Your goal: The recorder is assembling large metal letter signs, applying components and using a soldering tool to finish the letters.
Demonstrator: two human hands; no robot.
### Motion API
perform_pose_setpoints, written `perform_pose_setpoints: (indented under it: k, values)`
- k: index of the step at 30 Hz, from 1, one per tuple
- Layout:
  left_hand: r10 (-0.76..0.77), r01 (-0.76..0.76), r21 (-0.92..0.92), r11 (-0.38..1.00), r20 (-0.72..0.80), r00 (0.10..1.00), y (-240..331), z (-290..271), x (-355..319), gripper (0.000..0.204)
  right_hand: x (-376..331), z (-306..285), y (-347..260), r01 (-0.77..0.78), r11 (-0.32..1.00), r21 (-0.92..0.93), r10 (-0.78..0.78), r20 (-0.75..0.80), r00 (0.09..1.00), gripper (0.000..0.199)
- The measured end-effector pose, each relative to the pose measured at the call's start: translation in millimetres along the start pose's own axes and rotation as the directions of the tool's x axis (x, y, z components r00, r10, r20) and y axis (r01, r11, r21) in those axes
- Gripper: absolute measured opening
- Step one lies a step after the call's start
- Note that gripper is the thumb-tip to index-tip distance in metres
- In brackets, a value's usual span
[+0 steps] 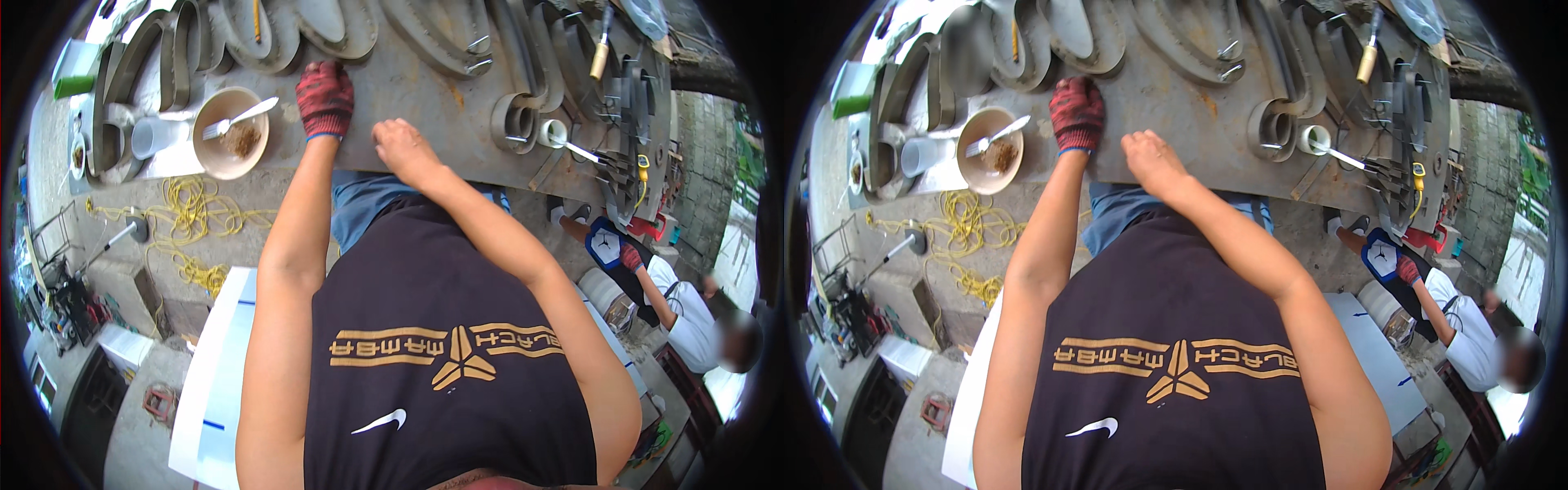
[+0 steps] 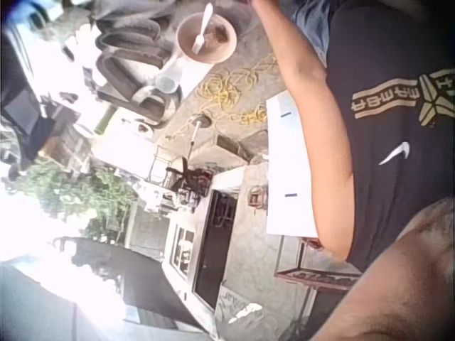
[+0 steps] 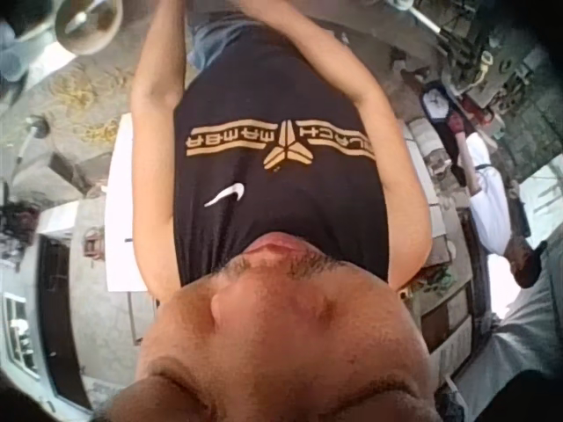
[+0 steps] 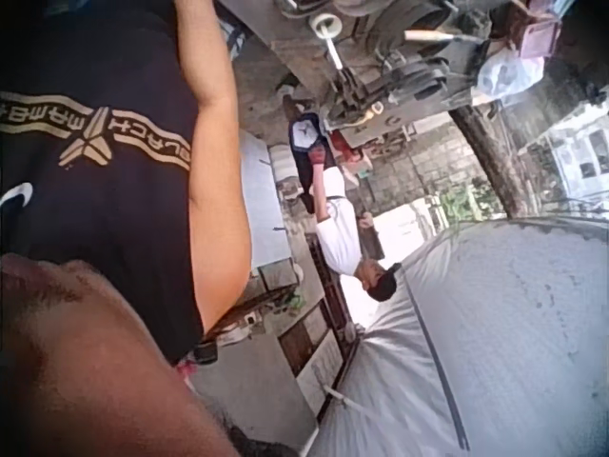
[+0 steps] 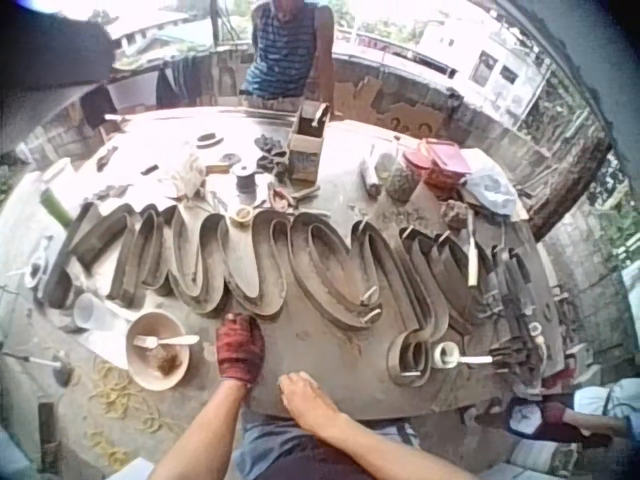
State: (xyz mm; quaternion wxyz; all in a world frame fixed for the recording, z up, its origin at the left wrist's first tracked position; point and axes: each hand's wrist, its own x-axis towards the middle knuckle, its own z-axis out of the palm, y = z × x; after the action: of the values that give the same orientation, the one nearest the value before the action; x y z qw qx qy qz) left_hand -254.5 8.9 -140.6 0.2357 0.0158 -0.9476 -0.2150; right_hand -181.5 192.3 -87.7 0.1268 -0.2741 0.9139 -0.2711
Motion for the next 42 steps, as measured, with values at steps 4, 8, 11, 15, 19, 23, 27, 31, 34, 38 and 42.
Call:
perform_pose_setpoints:
  k: [4, 8, 11, 15, 19, 23, 27, 31, 34, 38, 42]
  values:
    - [0.015, -0.015, -0.020, 1.000, 0.001, 1.000, 2.2, -6.6, 3.5, 0.010, -0.9, 6.0, -0.3, 0.030, 0.990, -0.136, -0.029, 0.010, 1.000, 0.016]
    - [0.021, -0.021, -0.012, 1.000, 0.020, 1.000, 5.3, -9.0, 2.9, 0.011, 0.7, 1.6, -3.2, 0.013, 0.983, -0.184, -0.013, 0.003, 1.000, 0.017]
    - [0.006, -0.006, 0.010, 1.000, 0.025, 1.000, 10.4, -13.0, 3.6, 0.010, -0.9, 0.7, 2.5, 0.036, 0.983, -0.179, -0.035, 0.008, 0.999, 0.016]
    - [0.009, -0.011, 0.023, 1.000, 0.064, 0.998, 9.9, -13.5, 2.7, 0.010, 4.5, -33.5, 6.3, 0.000, 1.000, -0.008, 0.000, -0.021, 1.000, 0.011]
    - [-0.016, 0.009, 0.061, 0.998, 0.108, 0.994, 12.0, -13.7, 6.1, 0.011, 30.0, -128.7, 23.0, 0.043, 0.998, 0.036, -0.032, -0.272, 0.962, 0.012]
    - [-0.006, -0.006, 0.091, 0.996, 0.133, 0.991, 11.7, -13.5, 9.0, 0.013, 93.6, -235.0, 89.4, -0.118, 0.993, 0.022, 0.115, -0.455, 0.883, 0.014]
    - [-0.012, 0.000, 0.091, 0.996, 0.132, 0.991, 15.4, -14.3, 10.5, 0.015, 173.0, -278.7, 180.2, -0.351, 0.935, -0.050, 0.301, -0.410, 0.861, 0.019]
    - [-0.041, 0.024, 0.092, 0.995, 0.188, 0.981, 13.1, -12.1, 9.3, 0.015, 241.5, -267.2, 255.6, -0.334, 0.942, -0.017, 0.315, -0.294, 0.902, 0.019]
    - [-0.026, 0.014, 0.066, 0.998, 0.187, 0.982, 12.9, -9.0, 11.3, 0.016, 280.4, -249.9, 286.1, -0.329, 0.942, -0.070, 0.313, -0.172, 0.934, 0.022]
    - [-0.034, 0.019, 0.075, 0.997, 0.196, 0.980, 13.6, -10.1, 11.9, 0.016, 311.3, -232.6, 297.1, -0.338, 0.940, -0.042, 0.334, -0.080, 0.939, 0.029]
    - [-0.048, 0.034, 0.074, 0.997, 0.203, 0.978, 10.6, -9.8, 9.3, 0.018, 323.0, -231.7, 302.1, -0.357, 0.934, -0.003, 0.357, -0.009, 0.934, 0.031]
